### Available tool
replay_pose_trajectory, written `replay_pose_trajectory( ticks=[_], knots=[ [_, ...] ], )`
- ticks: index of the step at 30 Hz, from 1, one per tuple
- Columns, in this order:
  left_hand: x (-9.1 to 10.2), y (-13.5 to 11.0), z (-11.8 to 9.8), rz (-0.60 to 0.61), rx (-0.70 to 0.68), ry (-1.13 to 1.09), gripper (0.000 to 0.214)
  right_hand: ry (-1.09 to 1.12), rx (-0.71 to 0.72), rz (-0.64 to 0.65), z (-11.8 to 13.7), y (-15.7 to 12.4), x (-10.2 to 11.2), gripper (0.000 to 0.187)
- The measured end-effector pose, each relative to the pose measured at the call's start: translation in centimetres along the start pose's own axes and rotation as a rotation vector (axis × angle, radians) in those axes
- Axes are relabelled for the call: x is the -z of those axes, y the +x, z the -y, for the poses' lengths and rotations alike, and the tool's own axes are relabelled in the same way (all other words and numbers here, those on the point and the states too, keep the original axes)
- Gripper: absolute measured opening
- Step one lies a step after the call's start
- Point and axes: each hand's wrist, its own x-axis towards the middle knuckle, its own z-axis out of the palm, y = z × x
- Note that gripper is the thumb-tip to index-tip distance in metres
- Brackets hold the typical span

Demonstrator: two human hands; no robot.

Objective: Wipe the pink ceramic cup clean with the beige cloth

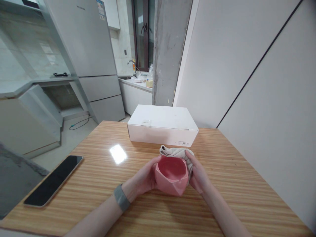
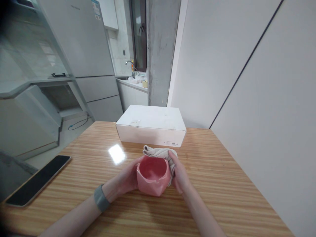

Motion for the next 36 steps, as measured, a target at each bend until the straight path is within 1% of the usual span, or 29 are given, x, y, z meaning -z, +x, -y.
replay_pose_trajectory(
  ticks=[2,5,7,10,11,13,16,18,20,22,25,27,30,33,36],
  knots=[
    [0.0,0.0,0.0,-0.021,-0.019,-0.007,0.05,0.003,0.037,0.017,-0.1,0.1,0.0,0.026],
    [-0.4,0.0,-0.1,-0.082,-0.054,-0.002,0.049,-0.02,0.142,0.029,-0.7,0.5,0.3,0.032],
    [-0.8,-0.1,-0.3,-0.099,-0.085,-0.009,0.048,-0.059,0.226,-0.025,-1.3,0.8,0.5,0.035],
    [-1.2,-0.2,-0.7,-0.095,-0.169,-0.036,0.045,-0.14,0.374,-0.14,-2.5,1.0,0.7,0.037],
    [-1.3,-0.2,-0.8,-0.099,-0.197,-0.046,0.043,-0.151,0.41,-0.166,-3.0,1.1,0.6,0.039],
    [-1.4,-0.1,-0.7,-0.121,-0.231,-0.064,0.041,-0.143,0.436,-0.218,-4.0,1.1,0.5,0.042],
    [-1.2,0.0,-0.1,-0.131,-0.241,-0.081,0.041,-0.109,0.441,-0.307,-5.1,1.1,0.5,0.039],
    [-1.0,0.0,0.0,-0.117,-0.244,-0.078,0.04,-0.103,0.453,-0.319,-5.4,1.2,0.7,0.036],
    [-1.0,-0.1,-0.2,-0.087,-0.23,-0.077,0.039,-0.102,0.457,-0.288,-5.2,1.4,1.1,0.034],
    [-1.2,-0.5,-0.7,-0.071,-0.164,-0.067,0.043,-0.093,0.439,-0.239,-4.6,1.4,1.3,0.034],
    [-1.5,-0.9,-1.4,-0.104,-0.061,-0.009,0.055,-0.067,0.382,-0.145,-3.4,1.3,1.3,0.036],
    [-1.4,-0.9,-1.6,-0.125,-0.053,0.023,0.049,-0.041,0.315,-0.07,-2.5,1.0,0.9,0.037],
    [-0.9,-0.8,-1.3,-0.097,-0.045,0.053,0.039,0.003,0.209,0.023,-1.5,0.4,0.4,0.036],
    [-0.3,-0.5,-0.9,-0.083,-0.038,0.092,0.041,0.016,0.173,0.05,-1.1,0.2,0.5,0.034],
    [0.1,-0.3,-0.7,-0.087,-0.063,0.1,0.044,-0.001,0.154,0.029,-1.5,0.6,0.9,0.037]
  ],
)
